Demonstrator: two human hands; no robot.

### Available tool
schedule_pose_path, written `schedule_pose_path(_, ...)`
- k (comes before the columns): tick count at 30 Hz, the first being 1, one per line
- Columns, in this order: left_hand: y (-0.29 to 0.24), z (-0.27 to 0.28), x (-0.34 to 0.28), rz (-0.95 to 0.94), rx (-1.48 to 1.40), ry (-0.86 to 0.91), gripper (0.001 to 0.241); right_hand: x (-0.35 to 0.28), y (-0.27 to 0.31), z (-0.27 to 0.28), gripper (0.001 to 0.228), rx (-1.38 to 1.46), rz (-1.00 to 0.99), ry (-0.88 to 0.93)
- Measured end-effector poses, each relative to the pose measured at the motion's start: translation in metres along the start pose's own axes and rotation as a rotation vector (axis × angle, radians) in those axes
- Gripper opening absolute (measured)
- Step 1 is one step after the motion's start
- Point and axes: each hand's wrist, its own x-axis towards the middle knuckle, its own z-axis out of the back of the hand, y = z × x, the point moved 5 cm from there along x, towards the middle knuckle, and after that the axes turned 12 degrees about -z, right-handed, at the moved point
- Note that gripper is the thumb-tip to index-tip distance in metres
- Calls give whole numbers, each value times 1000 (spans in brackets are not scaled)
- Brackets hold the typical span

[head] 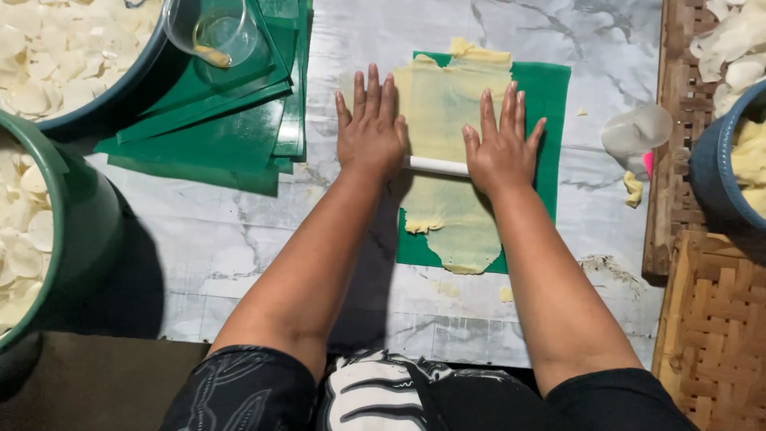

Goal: Rolling and flattening pieces of dough using a small PVC pipe as a rolling pin on a mat.

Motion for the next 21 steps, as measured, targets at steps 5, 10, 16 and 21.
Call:
schedule_pose_path(5, -5, -21, -53, -45, -35, -76, 66, -52, -8, -15, 60, -43, 45, -52)
schedule_pose_path(10, -15, -45, -131, -86, -48, -91, 65, -128, -29, -26, 61, 38, 279, -296)
schedule_pose_path(16, -13, -50, -166, -353, 120, -626, 35, -155, -55, -32, 38, 155, 427, -394)
schedule_pose_path(21, -20, -48, -162, -311, 99, -641, 46, -162, -36, -20, 62, 126, 408, -346)
